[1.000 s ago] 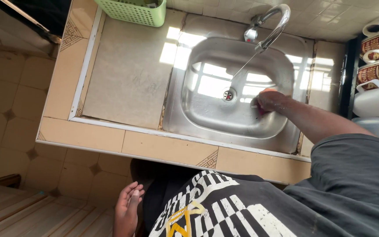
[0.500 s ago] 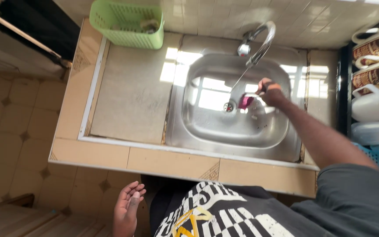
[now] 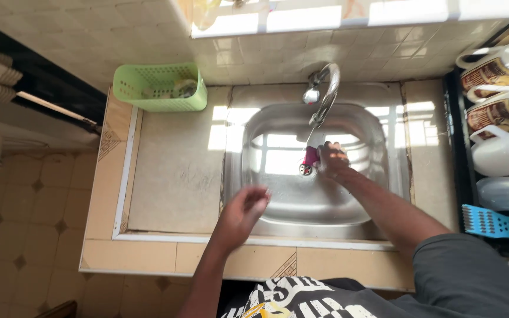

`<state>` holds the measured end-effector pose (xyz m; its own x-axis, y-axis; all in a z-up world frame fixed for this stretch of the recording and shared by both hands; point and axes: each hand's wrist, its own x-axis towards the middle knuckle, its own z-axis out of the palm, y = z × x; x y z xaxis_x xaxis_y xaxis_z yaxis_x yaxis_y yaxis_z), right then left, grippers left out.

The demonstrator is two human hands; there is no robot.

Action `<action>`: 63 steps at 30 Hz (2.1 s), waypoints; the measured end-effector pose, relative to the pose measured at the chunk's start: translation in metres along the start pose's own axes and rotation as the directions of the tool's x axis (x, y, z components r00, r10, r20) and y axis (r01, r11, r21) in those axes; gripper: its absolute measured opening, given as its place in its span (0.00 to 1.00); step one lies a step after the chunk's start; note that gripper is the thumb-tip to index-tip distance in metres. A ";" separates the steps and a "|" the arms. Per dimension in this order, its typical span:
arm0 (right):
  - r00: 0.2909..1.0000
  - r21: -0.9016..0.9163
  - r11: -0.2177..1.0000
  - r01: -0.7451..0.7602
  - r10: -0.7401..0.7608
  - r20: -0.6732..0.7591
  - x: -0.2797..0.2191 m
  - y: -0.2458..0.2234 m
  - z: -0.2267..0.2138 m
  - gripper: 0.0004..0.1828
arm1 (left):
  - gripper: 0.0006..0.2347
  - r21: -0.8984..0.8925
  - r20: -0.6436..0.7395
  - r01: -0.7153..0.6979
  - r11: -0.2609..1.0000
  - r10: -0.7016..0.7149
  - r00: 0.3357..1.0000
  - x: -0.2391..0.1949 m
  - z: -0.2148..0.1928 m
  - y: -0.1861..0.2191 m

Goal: Wash hands and wipe down the kitchen sink using a cloth

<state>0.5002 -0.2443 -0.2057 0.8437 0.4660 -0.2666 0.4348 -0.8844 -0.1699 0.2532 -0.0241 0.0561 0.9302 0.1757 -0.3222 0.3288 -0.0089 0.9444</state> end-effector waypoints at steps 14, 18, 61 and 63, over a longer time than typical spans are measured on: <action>0.992 0.885 0.449 -0.122 0.089 0.091 -0.021 -0.023 -0.090 0.16 | 0.24 0.408 -0.151 0.221 0.886 -0.173 0.973 0.328 0.114 -0.027; 0.989 0.953 0.271 -0.132 0.094 0.111 -0.038 -0.049 -0.127 0.17 | 0.25 0.775 0.105 -0.075 0.628 -0.010 0.994 0.339 0.103 -0.047; 0.783 0.600 0.788 0.137 0.285 -0.553 0.001 -0.082 -0.069 0.14 | 0.15 -0.967 0.064 0.086 0.239 -0.098 0.993 0.304 0.175 -0.248; 0.825 0.860 0.510 -0.026 0.496 -0.270 -0.008 -0.102 -0.094 0.22 | 0.16 -0.978 0.048 0.056 0.200 -0.045 0.998 0.320 0.177 -0.267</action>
<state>0.4787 -0.1609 -0.0970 0.9969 -0.0617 -0.0483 -0.0706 -0.4395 -0.8955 0.4922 -0.1395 -0.3113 0.9212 0.1286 -0.3672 -0.0418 0.9710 0.2353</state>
